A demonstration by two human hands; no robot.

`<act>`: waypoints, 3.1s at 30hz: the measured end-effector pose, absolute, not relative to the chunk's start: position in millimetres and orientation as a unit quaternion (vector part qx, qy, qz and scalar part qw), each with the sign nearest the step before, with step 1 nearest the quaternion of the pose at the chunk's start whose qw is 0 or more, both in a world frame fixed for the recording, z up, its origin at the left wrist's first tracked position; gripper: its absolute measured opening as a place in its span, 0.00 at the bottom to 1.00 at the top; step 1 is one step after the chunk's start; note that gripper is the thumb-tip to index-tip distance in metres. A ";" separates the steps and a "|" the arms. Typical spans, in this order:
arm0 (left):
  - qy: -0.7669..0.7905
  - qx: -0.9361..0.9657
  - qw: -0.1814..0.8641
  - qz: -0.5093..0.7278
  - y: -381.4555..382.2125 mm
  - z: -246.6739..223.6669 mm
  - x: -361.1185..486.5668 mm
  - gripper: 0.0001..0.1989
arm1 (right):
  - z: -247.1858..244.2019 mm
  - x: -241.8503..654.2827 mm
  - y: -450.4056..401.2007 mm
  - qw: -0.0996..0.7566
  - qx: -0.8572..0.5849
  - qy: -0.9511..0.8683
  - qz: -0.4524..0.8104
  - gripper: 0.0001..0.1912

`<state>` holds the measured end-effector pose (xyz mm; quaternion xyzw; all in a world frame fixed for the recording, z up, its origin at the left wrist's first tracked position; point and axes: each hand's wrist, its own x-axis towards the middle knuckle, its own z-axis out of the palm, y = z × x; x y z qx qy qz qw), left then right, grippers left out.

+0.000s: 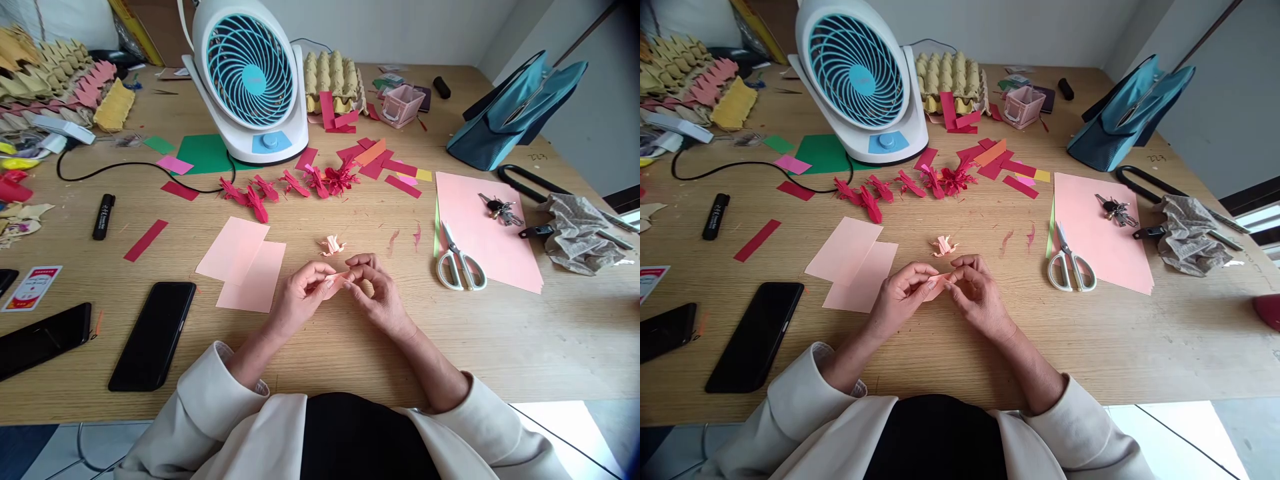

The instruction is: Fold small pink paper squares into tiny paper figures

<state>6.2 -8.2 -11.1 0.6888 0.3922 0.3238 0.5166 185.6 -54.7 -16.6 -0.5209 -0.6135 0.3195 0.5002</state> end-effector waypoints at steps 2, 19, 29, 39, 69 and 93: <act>0.374 0.683 0.540 0.319 -8.3 -10.2 7.3 0.07 | -17.0 186.9 -54.2 0.501 -0.522 -0.606 0.331 0.06; 0.385 0.614 0.616 0.309 -13.1 -10.5 15.0 0.09 | -23.9 186.7 -50.3 0.528 -0.536 -0.500 0.429 0.10; 0.399 0.617 0.605 0.308 -15.3 -7.1 16.3 0.11 | -26.4 185.0 -50.5 0.520 -0.543 -0.536 0.383 0.09; 0.414 0.558 0.629 0.349 -16.8 -12.6 19.0 0.17 | -21.9 185.1 -51.7 0.558 -0.507 -0.500 0.426 0.12; 0.337 0.745 0.397 0.416 -23.0 -6.3 6.3 0.04 | -12.1 187.6 -72.1 0.526 -0.423 -0.713 0.190 0.14; 0.373 0.783 0.364 0.339 -27.0 -10.7 8.0 0.09 | -1.8 177.2 -67.2 0.562 -0.490 -0.625 0.231 0.03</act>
